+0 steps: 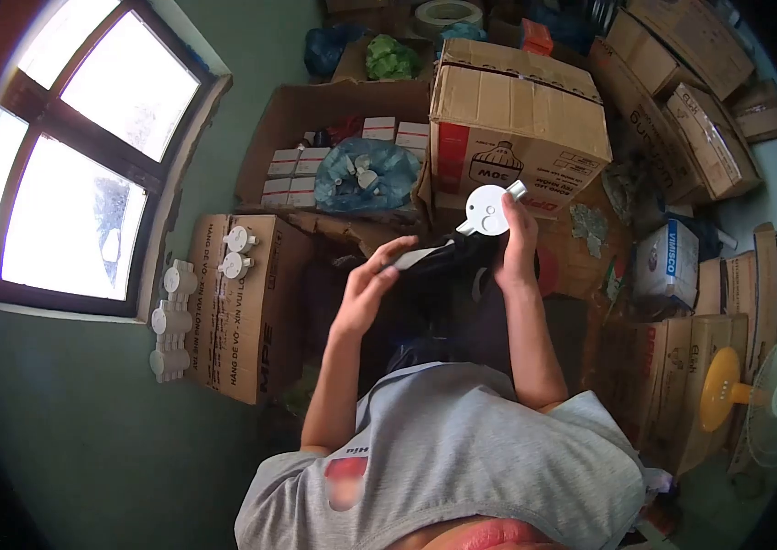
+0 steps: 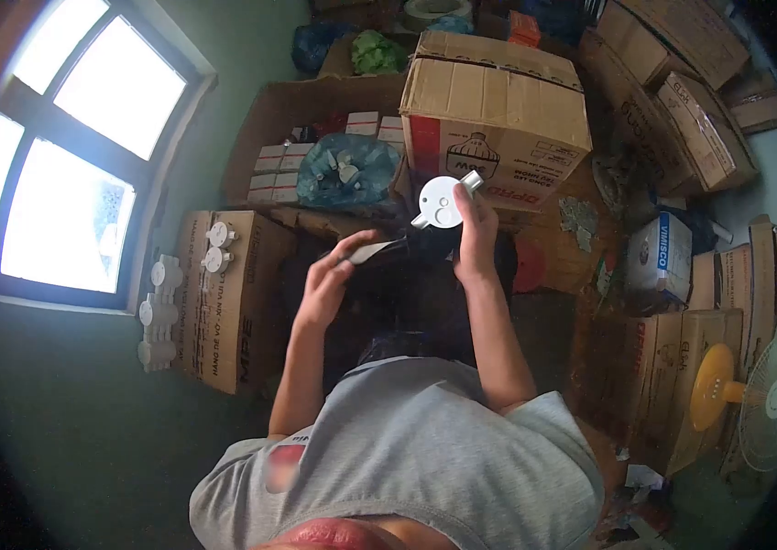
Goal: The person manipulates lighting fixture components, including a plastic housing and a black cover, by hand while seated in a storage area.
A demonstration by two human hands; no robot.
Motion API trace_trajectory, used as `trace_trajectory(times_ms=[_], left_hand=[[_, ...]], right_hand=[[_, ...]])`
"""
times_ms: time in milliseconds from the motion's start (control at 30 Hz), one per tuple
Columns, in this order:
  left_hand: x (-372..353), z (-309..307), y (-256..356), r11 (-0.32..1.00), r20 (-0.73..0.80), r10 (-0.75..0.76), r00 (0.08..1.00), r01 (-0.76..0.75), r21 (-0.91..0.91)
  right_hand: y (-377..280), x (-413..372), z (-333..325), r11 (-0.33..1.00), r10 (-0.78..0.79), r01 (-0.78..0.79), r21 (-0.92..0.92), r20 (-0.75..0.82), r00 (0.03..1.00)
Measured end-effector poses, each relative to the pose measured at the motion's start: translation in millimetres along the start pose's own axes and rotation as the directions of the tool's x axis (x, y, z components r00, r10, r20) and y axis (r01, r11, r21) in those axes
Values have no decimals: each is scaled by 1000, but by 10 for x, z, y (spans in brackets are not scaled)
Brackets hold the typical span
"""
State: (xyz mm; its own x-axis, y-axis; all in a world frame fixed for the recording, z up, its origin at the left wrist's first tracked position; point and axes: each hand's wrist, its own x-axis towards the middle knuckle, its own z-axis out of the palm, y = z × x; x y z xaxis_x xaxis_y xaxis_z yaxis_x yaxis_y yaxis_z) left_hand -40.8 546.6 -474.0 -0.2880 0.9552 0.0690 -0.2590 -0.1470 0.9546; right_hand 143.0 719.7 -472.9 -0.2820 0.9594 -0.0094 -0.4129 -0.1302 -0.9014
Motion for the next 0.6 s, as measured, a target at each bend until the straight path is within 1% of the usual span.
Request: trace_trajectory(times_ms=[67,100,133,167,200,233,267,300,333,367,400,433,467,500,533,567,600], left_hand=[[-4,-14,202,948,50,-95,994,106,-301],[-27,-14,277,922,-2,-114,993,105,-373],[34,-41,248,923,-9,-111,994,99,-371],[161,-81,183,791,108,12,994,57,-609],[243,-32,214,596,189,159,969,58,-801],[253,65,233,591,-25,91,995,-75,-803],[272,210,423,593,-22,95,995,-74,-802],[295,359,645,733,-118,89,989,-145,-665],[324,463,739,844,-213,101,972,-198,-498],[381,526,717,887,-197,210,958,-271,-373],[415,453,625,946,-74,319,945,-314,77],[460,486,536,843,40,424,905,-410,348],[499,569,466,654,176,487,856,-491,575],[520,665,496,433,335,496,801,-562,704],[545,764,525,180,487,458,743,-615,768],[514,800,358,245,438,492,752,-603,759],[454,804,336,283,436,470,767,-599,749]], right_hand=[[72,5,-32,999,14,-14,-35,-2,1000],[113,-9,-10,999,49,-49,-20,19,999],[142,-12,11,999,51,-51,-19,27,998],[100,-38,117,998,-7,-1,63,116,993],[80,-59,184,988,-71,42,148,195,978],[93,-42,205,984,-93,56,169,223,970],[94,-65,239,983,-99,61,172,222,970],[91,-107,278,934,-43,-62,351,284,958],[81,-140,287,842,-1,-190,504,354,935],[112,-154,260,850,65,-273,451,425,903],[161,-189,254,851,63,-270,450,423,904],[228,-233,275,873,159,-272,405,291,943],[255,-262,308,889,245,-283,361,149,958],[159,-278,371,889,244,-284,359,151,958],[32,-288,419,807,184,-324,494,310,933],[-67,-295,457,699,95,-379,606,447,889],[-100,-273,442,755,109,-312,577,358,927]])
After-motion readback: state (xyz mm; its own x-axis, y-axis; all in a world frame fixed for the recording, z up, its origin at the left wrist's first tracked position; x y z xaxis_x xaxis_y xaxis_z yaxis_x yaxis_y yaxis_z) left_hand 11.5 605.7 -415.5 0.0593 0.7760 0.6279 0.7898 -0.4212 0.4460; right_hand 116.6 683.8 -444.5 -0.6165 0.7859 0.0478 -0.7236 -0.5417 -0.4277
